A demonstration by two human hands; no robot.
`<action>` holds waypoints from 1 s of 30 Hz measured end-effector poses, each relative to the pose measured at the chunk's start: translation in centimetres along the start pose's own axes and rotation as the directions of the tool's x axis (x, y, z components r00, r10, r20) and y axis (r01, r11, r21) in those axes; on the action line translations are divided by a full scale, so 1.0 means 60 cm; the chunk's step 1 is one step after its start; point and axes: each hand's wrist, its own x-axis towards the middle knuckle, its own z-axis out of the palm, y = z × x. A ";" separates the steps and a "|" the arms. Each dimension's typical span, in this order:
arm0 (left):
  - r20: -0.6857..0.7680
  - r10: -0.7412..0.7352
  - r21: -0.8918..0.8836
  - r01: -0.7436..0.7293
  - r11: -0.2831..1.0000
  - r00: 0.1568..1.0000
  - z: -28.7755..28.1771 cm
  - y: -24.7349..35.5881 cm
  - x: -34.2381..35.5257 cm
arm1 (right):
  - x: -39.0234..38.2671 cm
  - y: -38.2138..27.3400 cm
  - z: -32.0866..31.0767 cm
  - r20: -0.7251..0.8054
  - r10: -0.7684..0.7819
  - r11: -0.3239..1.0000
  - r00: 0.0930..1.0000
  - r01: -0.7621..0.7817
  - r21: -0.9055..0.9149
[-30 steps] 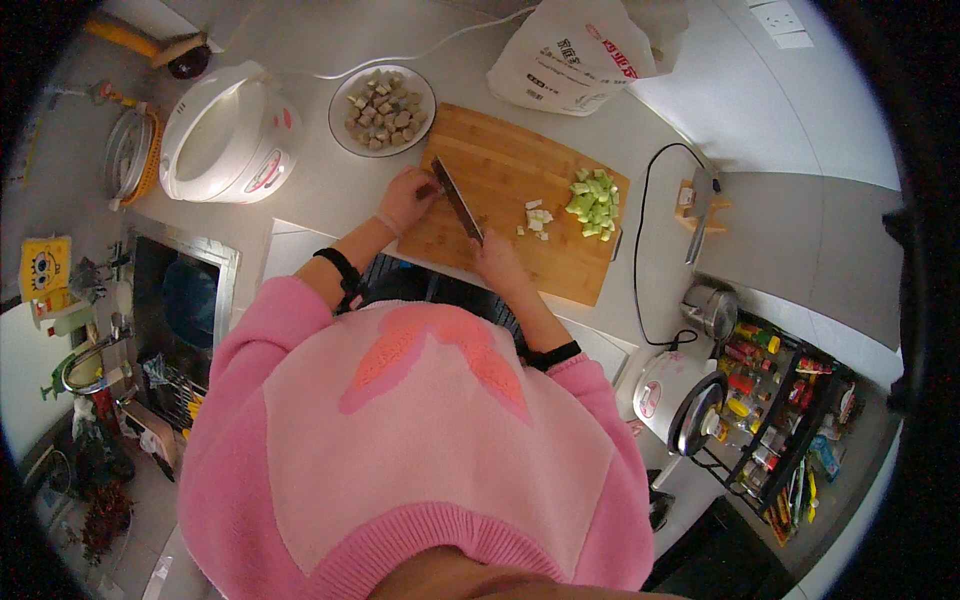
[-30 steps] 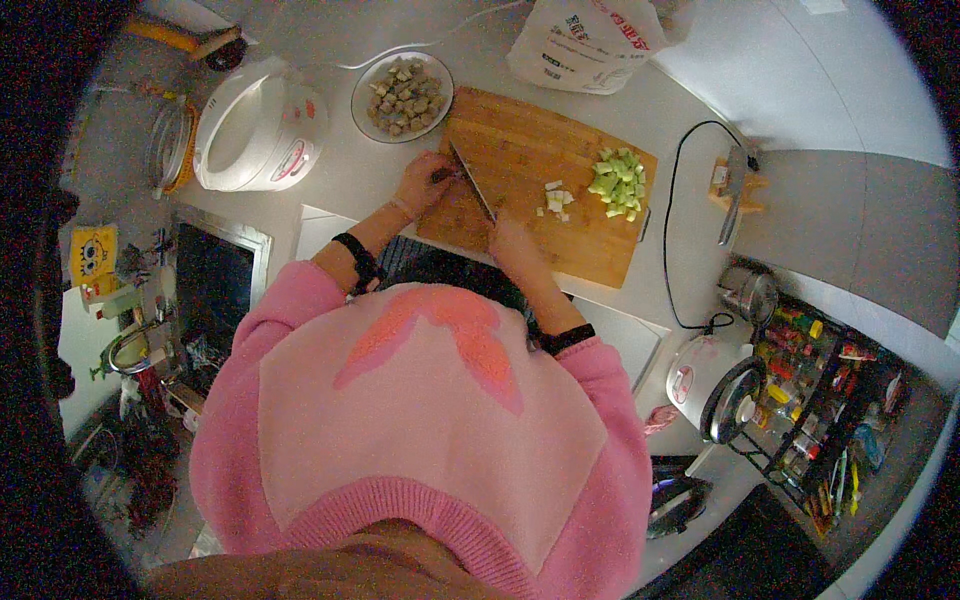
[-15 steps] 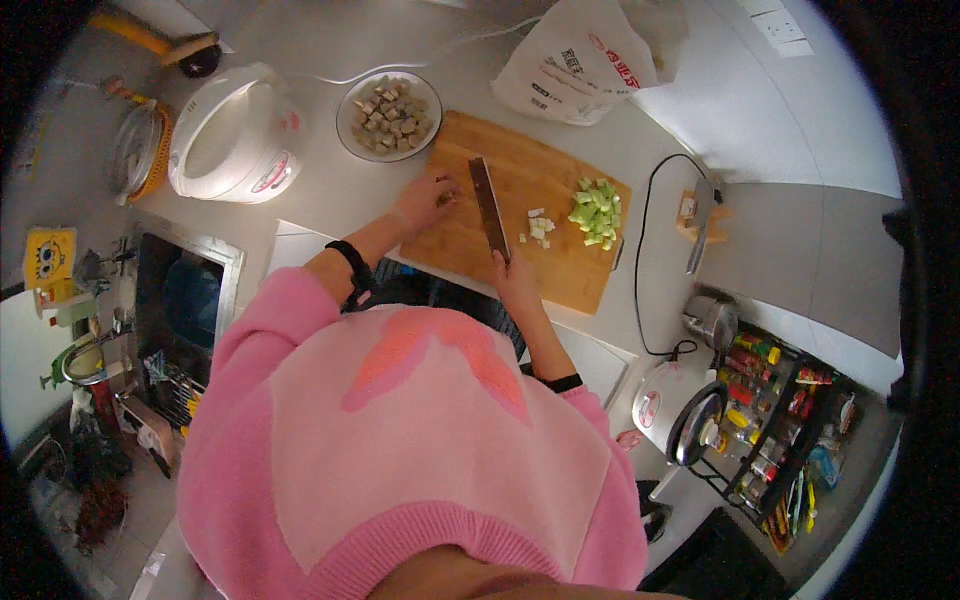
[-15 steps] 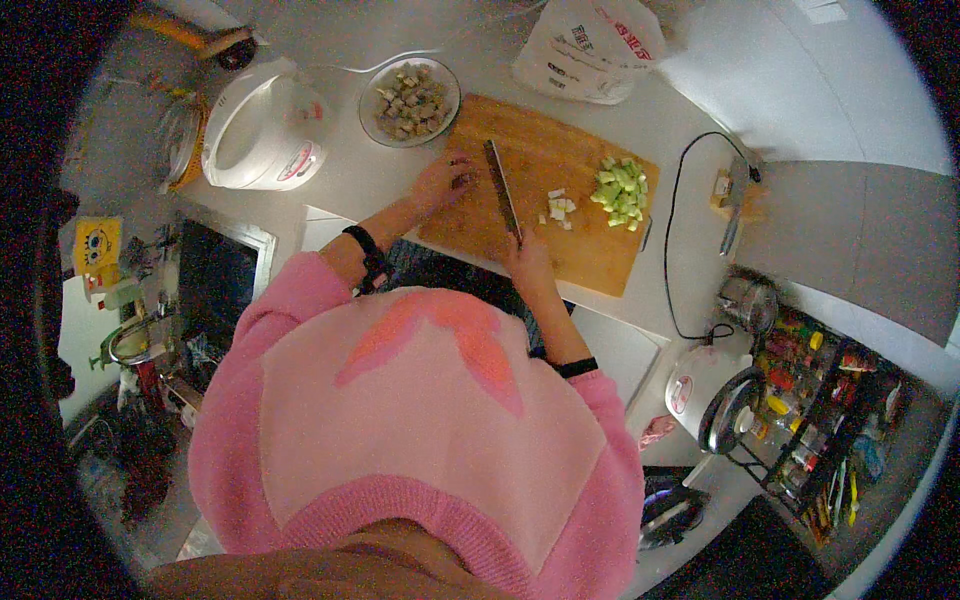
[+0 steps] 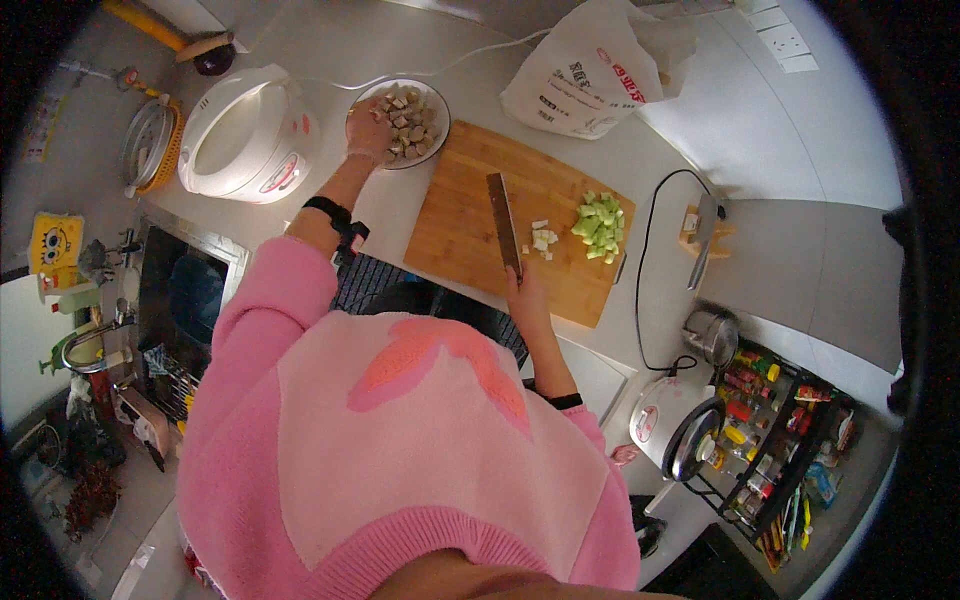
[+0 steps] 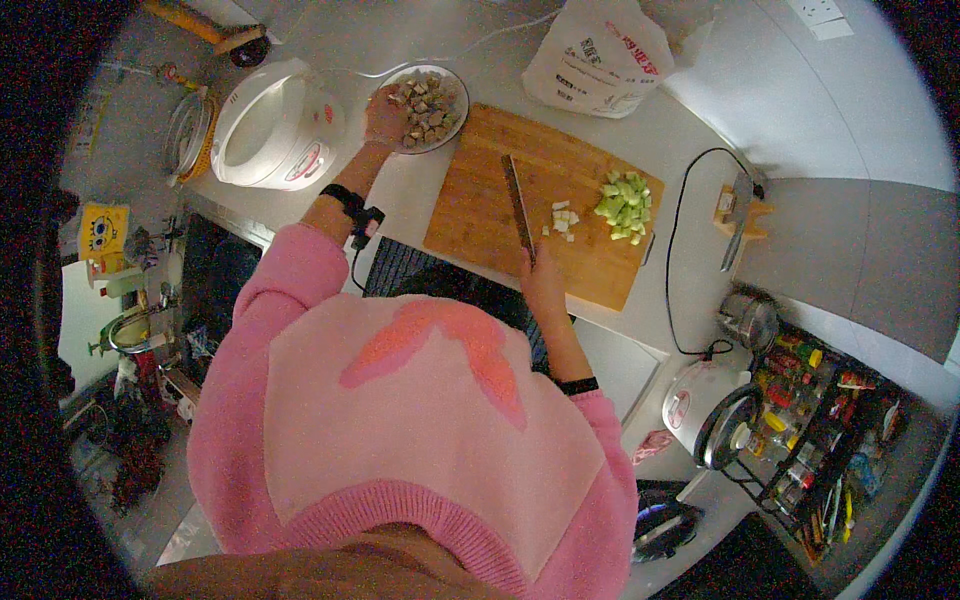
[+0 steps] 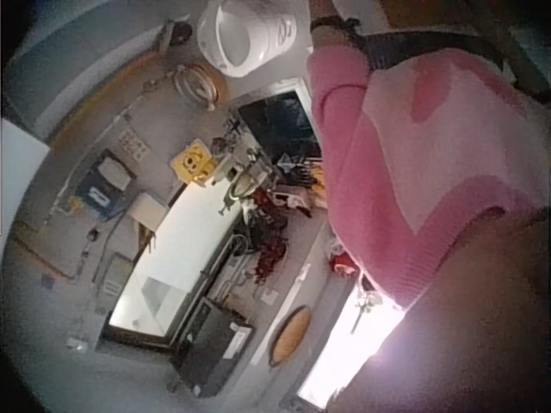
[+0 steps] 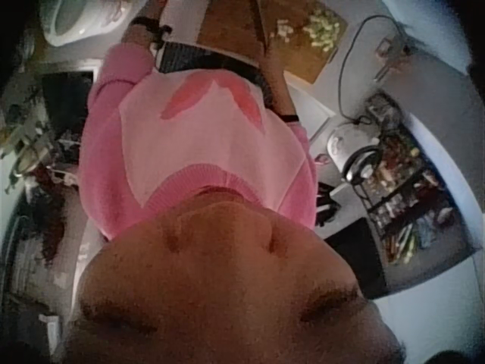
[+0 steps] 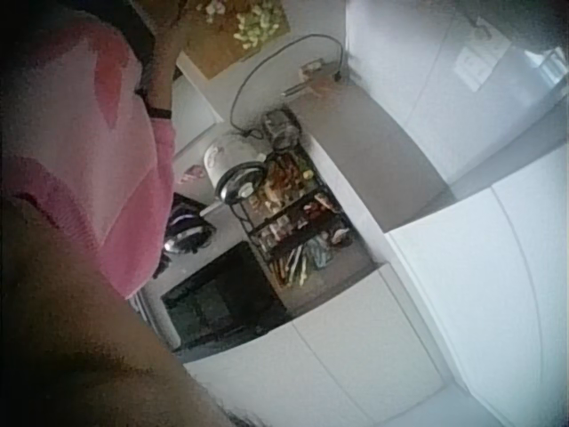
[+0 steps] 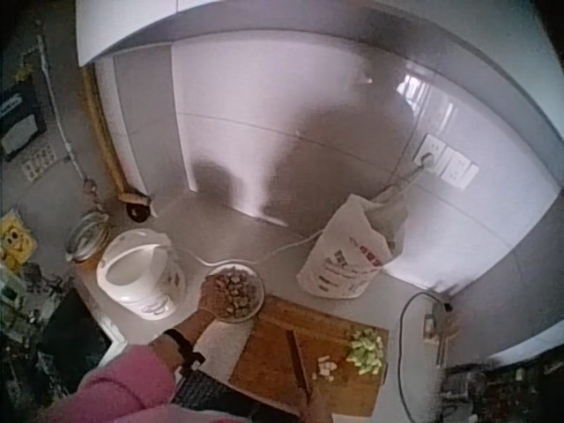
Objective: The person chops mushrooms on a wooden cutting board and transfers them into a bowl. They then move to the stove, add the mushrooms to a wok, and stir-fry them with a spatula. The person also handles a cloth and briefly wipes the countertop.
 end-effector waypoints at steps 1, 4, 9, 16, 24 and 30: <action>-0.015 0.025 0.188 -0.022 0.982 1.000 0.008 -0.073 0.021 | 0.002 -0.011 -0.002 0.019 -0.019 1.000 1.000 0.019 0.002; 0.154 0.073 0.370 -0.126 0.920 0.985 0.007 -0.118 0.043 | 0.000 -0.012 -0.003 0.001 -0.025 1.000 1.000 0.025 0.000; 0.284 0.254 0.404 -0.356 0.842 0.924 -0.009 -0.111 0.053 | 0.003 -0.012 -0.001 -0.001 -0.038 0.999 0.999 0.038 -0.008; 0.234 0.197 0.464 -0.288 0.838 0.952 -0.047 -0.047 0.064 | 0.002 -0.033 -0.012 0.035 0.004 0.999 0.999 -0.002 -0.052; 0.212 0.092 -0.471 0.019 0.882 0.973 -0.043 0.068 -0.048 | 0.003 -0.006 0.003 -0.027 -0.069 0.998 0.997 0.068 -0.015; 0.573 0.068 -0.545 0.317 0.776 0.817 -0.012 0.117 -0.179 | 0.009 -0.038 -0.011 0.001 -0.023 0.999 1.000 0.023 0.032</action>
